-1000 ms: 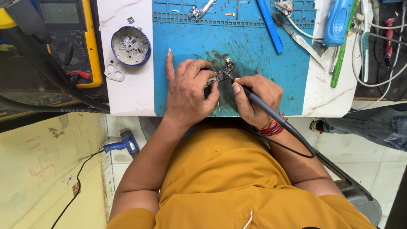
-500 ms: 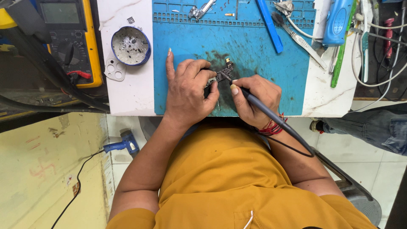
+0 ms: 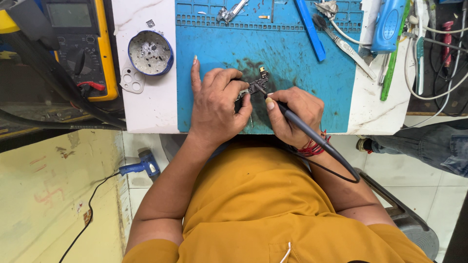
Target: The person solders components on a phone motherboard placed on a blue work mat, holding the board steady with one hand while applying a soldering iron with the other. They use tweezers to reposition the board and small parts, and dip the iron in flux between soldering passes.
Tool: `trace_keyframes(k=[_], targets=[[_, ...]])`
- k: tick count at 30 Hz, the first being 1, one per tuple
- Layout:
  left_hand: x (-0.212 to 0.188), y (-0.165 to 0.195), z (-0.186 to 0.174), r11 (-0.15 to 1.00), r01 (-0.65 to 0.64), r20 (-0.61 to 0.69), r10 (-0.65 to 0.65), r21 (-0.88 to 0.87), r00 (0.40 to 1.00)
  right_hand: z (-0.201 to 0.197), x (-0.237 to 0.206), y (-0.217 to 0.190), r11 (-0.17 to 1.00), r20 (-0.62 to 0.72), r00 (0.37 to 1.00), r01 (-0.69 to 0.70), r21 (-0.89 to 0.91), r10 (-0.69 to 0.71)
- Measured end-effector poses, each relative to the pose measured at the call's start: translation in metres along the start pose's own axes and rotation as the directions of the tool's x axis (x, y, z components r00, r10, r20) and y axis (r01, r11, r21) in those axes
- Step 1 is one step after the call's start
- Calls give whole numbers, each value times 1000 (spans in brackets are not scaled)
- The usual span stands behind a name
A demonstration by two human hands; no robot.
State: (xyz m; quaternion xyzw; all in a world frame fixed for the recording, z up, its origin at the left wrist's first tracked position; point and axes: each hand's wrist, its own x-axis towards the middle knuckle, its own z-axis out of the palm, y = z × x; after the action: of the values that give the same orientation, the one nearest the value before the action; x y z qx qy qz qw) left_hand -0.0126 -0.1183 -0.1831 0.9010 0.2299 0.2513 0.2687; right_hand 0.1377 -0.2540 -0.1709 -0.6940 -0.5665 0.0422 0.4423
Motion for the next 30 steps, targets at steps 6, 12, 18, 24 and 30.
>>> trace_keyframes(k=[6,12,18,24,30], targets=[[1,0,0,1000,-4,-5,4,4,1000,0,1,0,1000,-7,1000,-5,-11,5],[2,0,0,1000,-4,-5,4,2,1000,-1,2,0,1000,-13,1000,1,-17,-1],[2,-1,1,1000,-5,-4,5,6,1000,0,2,0,1000,-23,1000,-12,-19,12],[0,-2,2,1000,-6,-8,6,1,1000,1,0,0,1000,-14,1000,3,-11,-3],[-1,-3,2,1000,-10,-8,10,9,1000,3,0,1,1000,-13,1000,-7,-19,7]])
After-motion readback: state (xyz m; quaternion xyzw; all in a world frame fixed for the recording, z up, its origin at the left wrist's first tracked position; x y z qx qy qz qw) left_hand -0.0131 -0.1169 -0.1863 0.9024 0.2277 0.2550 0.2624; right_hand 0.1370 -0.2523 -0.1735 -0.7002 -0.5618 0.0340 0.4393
